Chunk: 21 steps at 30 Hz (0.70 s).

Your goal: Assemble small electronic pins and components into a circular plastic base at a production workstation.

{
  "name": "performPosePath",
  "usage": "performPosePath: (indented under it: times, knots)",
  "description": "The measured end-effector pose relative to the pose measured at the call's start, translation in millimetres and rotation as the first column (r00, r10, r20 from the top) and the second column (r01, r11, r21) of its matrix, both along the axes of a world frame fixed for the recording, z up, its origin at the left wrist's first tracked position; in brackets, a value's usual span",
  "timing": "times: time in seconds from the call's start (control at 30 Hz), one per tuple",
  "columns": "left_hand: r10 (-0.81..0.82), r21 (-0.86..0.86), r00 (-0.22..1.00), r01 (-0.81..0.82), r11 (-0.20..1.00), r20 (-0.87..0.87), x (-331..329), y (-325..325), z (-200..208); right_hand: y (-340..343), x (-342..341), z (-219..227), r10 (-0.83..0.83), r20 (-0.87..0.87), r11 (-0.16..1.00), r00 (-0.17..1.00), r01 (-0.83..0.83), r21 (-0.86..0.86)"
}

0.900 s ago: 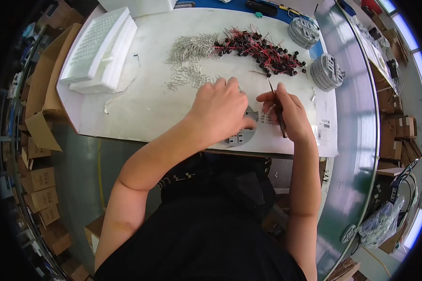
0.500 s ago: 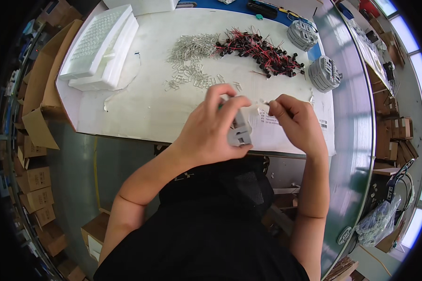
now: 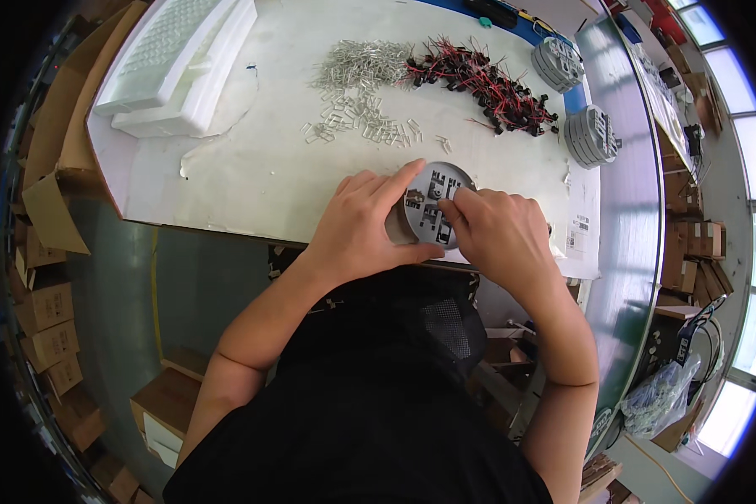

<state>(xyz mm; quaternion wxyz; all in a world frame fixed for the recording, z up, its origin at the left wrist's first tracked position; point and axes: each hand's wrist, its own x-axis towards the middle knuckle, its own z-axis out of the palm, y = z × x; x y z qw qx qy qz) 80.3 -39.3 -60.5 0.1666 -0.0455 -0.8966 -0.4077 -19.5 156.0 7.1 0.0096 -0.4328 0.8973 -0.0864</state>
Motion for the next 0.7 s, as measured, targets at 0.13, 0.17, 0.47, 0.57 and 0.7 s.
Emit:
performPosePath:
  times: [0.13, 0.17, 0.47, 0.57, 0.7]
  knots:
    - [0.017, 0.007, 0.999, -0.017, 1.000, -0.041, -2.7, 0.9, -4.8, -3.2, 0.0, -2.6, 0.005, 0.008, 1.000, 1.000, -0.005, -0.006]
    - [0.016, 0.009, 0.999, -0.016, 1.000, -0.040, -2.8, 1.1, -4.9, -4.2, 0.4, -3.2, 0.004, 0.009, 1.000, 1.000, -0.004, -0.003]
    - [0.018, -0.003, 0.999, -0.018, 1.000, -0.044, -3.1, 0.9, -5.2, -7.1, 3.0, -6.5, -0.001, 0.019, 1.000, 1.000, 0.001, -0.005]
    - [0.017, -0.004, 0.998, -0.017, 1.000, -0.065, -3.4, 1.0, -4.9, -7.8, 3.8, -7.9, 0.012, 0.016, 1.000, 1.000, -0.012, -0.020]
    - [-0.005, -0.047, 1.000, 0.005, 0.999, -0.001, -3.3, 1.4, -0.8, -10.0, 6.5, -12.4, 0.026, 0.014, 0.999, 1.000, -0.025, -0.035]
